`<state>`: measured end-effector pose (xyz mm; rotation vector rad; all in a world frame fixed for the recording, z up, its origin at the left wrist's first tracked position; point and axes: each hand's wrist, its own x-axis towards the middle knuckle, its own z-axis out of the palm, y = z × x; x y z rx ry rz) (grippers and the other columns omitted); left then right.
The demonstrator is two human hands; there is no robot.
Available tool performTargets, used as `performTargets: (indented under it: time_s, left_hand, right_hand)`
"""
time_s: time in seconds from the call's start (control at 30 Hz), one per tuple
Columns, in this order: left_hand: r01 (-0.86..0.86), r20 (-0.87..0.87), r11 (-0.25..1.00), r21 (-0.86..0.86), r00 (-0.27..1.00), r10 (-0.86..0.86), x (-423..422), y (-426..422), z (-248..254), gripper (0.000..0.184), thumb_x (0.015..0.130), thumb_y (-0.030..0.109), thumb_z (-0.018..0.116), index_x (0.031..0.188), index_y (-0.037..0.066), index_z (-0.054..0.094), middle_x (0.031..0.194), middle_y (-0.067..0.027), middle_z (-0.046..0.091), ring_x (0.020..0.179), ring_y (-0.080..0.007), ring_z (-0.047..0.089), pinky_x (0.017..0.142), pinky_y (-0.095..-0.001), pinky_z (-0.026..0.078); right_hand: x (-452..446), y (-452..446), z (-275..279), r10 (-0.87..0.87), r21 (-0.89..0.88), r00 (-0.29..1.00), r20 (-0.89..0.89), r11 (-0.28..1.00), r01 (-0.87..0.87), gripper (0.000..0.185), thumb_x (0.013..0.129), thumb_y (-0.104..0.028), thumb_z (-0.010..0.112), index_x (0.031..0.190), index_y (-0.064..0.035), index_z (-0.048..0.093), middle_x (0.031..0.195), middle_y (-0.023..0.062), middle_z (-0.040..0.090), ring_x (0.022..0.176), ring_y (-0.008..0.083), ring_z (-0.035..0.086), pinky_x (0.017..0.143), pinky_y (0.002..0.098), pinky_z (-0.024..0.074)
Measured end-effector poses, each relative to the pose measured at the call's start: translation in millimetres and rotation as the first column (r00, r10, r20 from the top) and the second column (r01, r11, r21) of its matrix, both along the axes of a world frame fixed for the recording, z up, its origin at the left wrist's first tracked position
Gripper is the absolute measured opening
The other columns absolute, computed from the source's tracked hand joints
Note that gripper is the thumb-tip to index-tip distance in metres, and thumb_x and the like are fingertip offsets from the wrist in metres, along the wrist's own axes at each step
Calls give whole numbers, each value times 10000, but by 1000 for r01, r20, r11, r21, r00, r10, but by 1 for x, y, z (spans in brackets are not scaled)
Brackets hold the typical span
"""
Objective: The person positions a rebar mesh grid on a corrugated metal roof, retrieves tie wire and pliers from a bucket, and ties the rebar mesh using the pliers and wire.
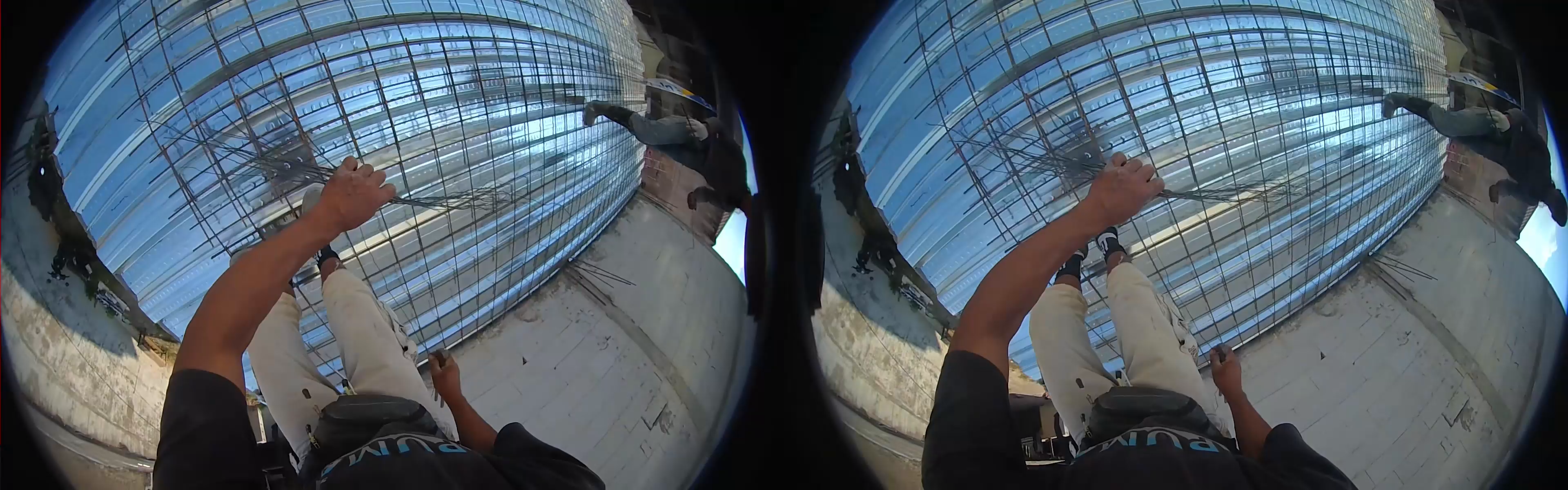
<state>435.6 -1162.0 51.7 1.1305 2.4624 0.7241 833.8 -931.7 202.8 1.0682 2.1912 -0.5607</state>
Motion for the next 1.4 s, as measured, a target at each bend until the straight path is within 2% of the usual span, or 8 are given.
performTargets:
  time_s: [0.23,0.4,0.5,0.6,0.8,0.9,1.1,1.4]
  left_hand:
    - [382,20,924,-15,924,-382,27,147,-39,139,825,161,525,871,183,654,889,-39,591,990,-197,568,951,-469,356]
    - [455,68,882,-121,890,-450,31,200,-64,200,873,166,476,966,173,653,987,-32,593,1129,-225,503,1151,-554,97]
    - [201,18,976,82,979,-203,63,205,-98,271,892,156,481,1138,188,591,1142,-46,555,1217,-247,440,1148,-553,105]
    - [169,402,984,-63,906,-130,78,172,-66,345,862,330,563,1143,131,569,1239,-106,526,1196,-272,468,1029,-545,321]
    - [0,792,793,-610,-25,610,160,84,-46,502,880,562,504,1047,96,588,909,-70,637,766,-214,633,700,-353,480]
    - [-339,528,510,-791,-800,286,182,75,-19,549,892,583,459,1157,110,543,1005,-88,641,748,-210,637,603,-387,486]
    - [-743,767,-250,-621,-642,0,123,54,-68,344,938,416,493,1129,132,529,694,35,382,491,-64,354,406,-217,321]
    - [-802,863,-336,-494,-499,-78,91,-17,-113,274,944,358,497,1069,121,555,661,37,412,473,-64,354,390,-207,301]
  right_hand:
    - [26,-31,-7,-268,-96,942,204,952,292,275,878,-268,598,1014,-28,595,846,189,648,806,355,628,700,411,471]
    - [26,-46,-12,-371,-92,907,199,914,394,216,882,-228,597,990,-40,602,783,149,635,732,285,620,676,375,472]
    - [18,-46,-17,-423,-97,887,183,891,445,200,884,-214,597,989,-44,606,776,129,629,712,240,606,673,357,470]
    - [22,-44,-31,-449,-142,891,70,879,455,219,893,-212,601,990,-16,594,759,90,610,707,182,573,666,323,460]
    - [-19,-36,-56,-451,-303,891,-57,858,415,135,894,-136,600,951,-13,587,823,63,605,741,133,564,686,275,458]
    - [-73,-33,-57,-282,-401,959,-25,882,248,126,887,-132,604,947,-22,592,826,78,609,743,149,579,691,285,464]
    - [-103,-31,-70,-130,-418,991,-25,902,108,198,861,-182,626,986,-29,619,789,116,648,699,209,624,658,325,486]
    - [-86,-5,-138,-84,-485,996,-17,872,65,245,916,-248,589,1012,-26,624,774,-1,586,714,97,526,662,265,446]
